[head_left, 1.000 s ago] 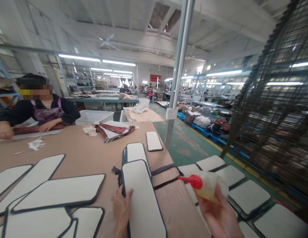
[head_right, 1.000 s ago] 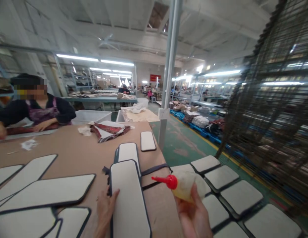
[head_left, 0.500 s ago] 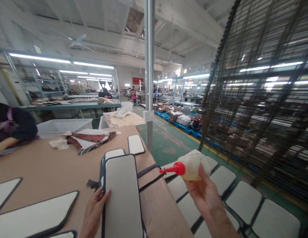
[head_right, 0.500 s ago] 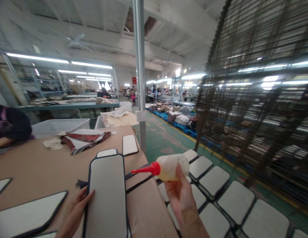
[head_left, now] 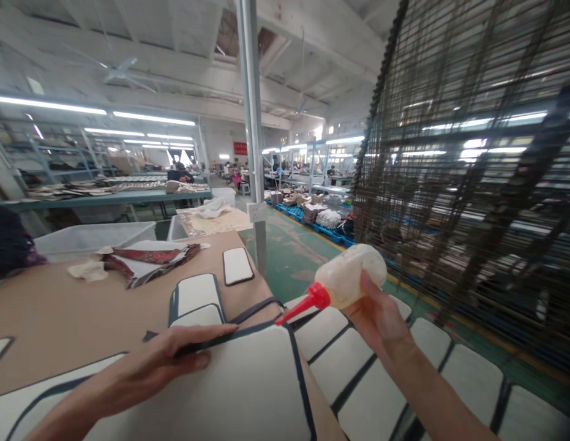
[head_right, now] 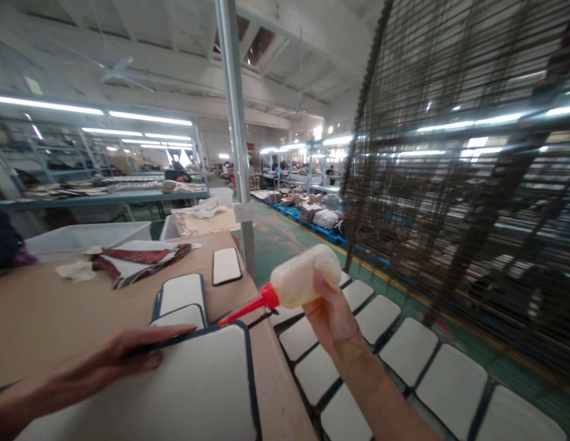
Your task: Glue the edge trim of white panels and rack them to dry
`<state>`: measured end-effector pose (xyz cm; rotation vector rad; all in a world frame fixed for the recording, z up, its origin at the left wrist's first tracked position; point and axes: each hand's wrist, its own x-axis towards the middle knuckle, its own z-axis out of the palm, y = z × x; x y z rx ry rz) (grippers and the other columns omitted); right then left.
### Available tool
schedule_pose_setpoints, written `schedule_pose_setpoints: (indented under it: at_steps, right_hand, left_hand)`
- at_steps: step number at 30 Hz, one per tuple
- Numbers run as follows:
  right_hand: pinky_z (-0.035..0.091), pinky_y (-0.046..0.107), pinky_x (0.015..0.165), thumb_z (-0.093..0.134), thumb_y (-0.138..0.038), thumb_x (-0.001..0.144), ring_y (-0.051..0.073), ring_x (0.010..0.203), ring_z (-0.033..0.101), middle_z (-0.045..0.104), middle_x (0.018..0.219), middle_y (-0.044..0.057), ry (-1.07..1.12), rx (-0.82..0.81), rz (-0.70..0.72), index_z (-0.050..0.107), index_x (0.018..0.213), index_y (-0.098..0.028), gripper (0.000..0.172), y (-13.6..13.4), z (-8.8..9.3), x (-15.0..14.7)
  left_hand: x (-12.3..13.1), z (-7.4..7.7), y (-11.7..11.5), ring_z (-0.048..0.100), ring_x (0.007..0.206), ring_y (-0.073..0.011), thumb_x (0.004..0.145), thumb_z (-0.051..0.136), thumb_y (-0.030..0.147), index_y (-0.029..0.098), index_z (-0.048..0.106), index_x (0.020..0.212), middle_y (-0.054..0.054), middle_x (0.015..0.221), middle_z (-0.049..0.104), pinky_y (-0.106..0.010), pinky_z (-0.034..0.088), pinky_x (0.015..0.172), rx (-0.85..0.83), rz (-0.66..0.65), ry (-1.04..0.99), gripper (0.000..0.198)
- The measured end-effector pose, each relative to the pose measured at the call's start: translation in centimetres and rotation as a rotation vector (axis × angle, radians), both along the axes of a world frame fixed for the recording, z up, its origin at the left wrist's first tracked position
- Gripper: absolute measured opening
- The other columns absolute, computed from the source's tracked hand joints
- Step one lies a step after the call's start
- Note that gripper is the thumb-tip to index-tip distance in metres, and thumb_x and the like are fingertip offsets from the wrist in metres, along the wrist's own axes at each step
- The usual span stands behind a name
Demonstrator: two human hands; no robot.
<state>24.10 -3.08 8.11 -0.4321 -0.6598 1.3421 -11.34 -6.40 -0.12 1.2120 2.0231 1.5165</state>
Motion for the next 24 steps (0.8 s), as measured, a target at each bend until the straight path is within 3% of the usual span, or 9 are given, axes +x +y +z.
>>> schedule_pose_setpoints:
  at_steps: [3, 5, 7, 9, 12, 15, 20, 24]
  right_hand:
    - [0.056, 0.035, 0.085, 0.091, -0.031, 0.051, 0.024, 0.084, 0.071, 0.076, 0.085, 0.003, -0.077, 0.023, 0.012, 0.072, 0.092, -0.021, 0.047, -0.4, -0.1, 0.8]
    - [0.056, 0.035, 0.085, 0.091, -0.031, 0.052, 0.024, 0.086, 0.07, 0.076, 0.086, 0.005, -0.111, 0.031, 0.02, 0.072, 0.094, -0.02, 0.048, -0.6, -0.2, 1.2]
    - [0.055, 0.036, 0.087, 0.091, -0.032, 0.051, 0.025, 0.086, 0.07, 0.076, 0.086, 0.005, -0.13, 0.03, 0.035, 0.072, 0.096, -0.019, 0.05, -0.8, -0.2, 1.4]
    - [0.053, 0.039, 0.09, 0.091, -0.031, 0.05, 0.026, 0.087, 0.07, 0.076, 0.084, 0.005, -0.148, 0.02, 0.064, 0.072, 0.094, -0.018, 0.05, -1.0, 0.0, 1.5]
    - [0.051, 0.044, 0.094, 0.091, -0.03, 0.047, 0.03, 0.093, 0.069, 0.076, 0.081, 0.005, -0.188, -0.002, 0.113, 0.072, 0.087, -0.018, 0.046, -1.2, 0.1, 1.5]
    - [0.051, 0.046, 0.093, 0.091, -0.033, 0.045, 0.033, 0.097, 0.068, 0.076, 0.082, 0.007, -0.214, -0.014, 0.15, 0.072, 0.086, -0.016, 0.048, -1.2, 0.1, 1.6]
    - [0.053, 0.051, 0.088, 0.09, -0.037, 0.044, 0.037, 0.094, 0.068, 0.075, 0.086, 0.013, -0.27, -0.027, 0.269, 0.071, 0.093, -0.01, 0.059, -1.3, 0.3, 1.3]
    - [0.051, 0.052, 0.09, 0.09, -0.033, 0.042, 0.037, 0.097, 0.067, 0.075, 0.081, 0.011, -0.254, -0.021, 0.323, 0.071, 0.091, -0.011, 0.057, -1.3, 0.6, 0.8]
  left_hand:
    - [1.2, 1.5, -1.1, 0.059, 0.109, -0.0328, 0.068, 0.05, 0.064, 0.026, 0.071, 0.108, -0.007, 0.086, 0.073, -0.041, 0.053, 0.081, 0.049, -0.02, -0.073, 0.059]
    - [2.0, 3.5, -1.7, 0.06, 0.106, -0.0318, 0.066, 0.055, 0.06, 0.027, 0.073, 0.101, -0.007, 0.085, 0.073, -0.041, 0.053, 0.081, 0.046, -0.125, -0.141, 0.052]
    - [2.6, 6.3, -2.2, 0.062, 0.1, -0.0314, 0.057, 0.068, 0.05, 0.026, 0.076, 0.089, -0.007, 0.085, 0.073, -0.04, 0.052, 0.082, -0.076, -0.351, -0.18, 0.041]
    - [2.9, 9.0, -2.5, 0.064, 0.096, -0.032, 0.043, 0.08, 0.03, 0.021, 0.077, 0.082, -0.009, 0.088, 0.075, -0.04, 0.05, 0.087, -0.331, -0.647, -0.137, 0.04]
    - [3.1, 11.5, -2.8, 0.066, 0.097, -0.0301, 0.045, 0.077, 0.016, 0.016, 0.076, 0.081, -0.009, 0.094, 0.075, -0.039, 0.048, 0.09, -0.453, -0.842, -0.127, 0.037]
    - [3.7, 12.5, -3.2, 0.067, 0.098, -0.0253, 0.05, 0.074, 0.012, 0.014, 0.075, 0.079, -0.009, 0.095, 0.076, -0.034, 0.047, 0.091, -0.492, -0.882, -0.168, 0.03]
    - [4.8, 13.4, -3.9, 0.065, 0.104, -0.0235, 0.049, 0.075, 0.007, 0.009, 0.074, 0.085, -0.01, 0.098, 0.075, -0.025, 0.044, 0.092, -0.636, -0.925, -0.18, 0.037]
    - [4.6, 13.4, -4.2, 0.065, 0.103, -0.021, 0.053, 0.072, 0.005, 0.01, 0.073, 0.084, -0.009, 0.1, 0.075, -0.026, 0.044, 0.093, -0.573, -0.994, -0.173, 0.032]
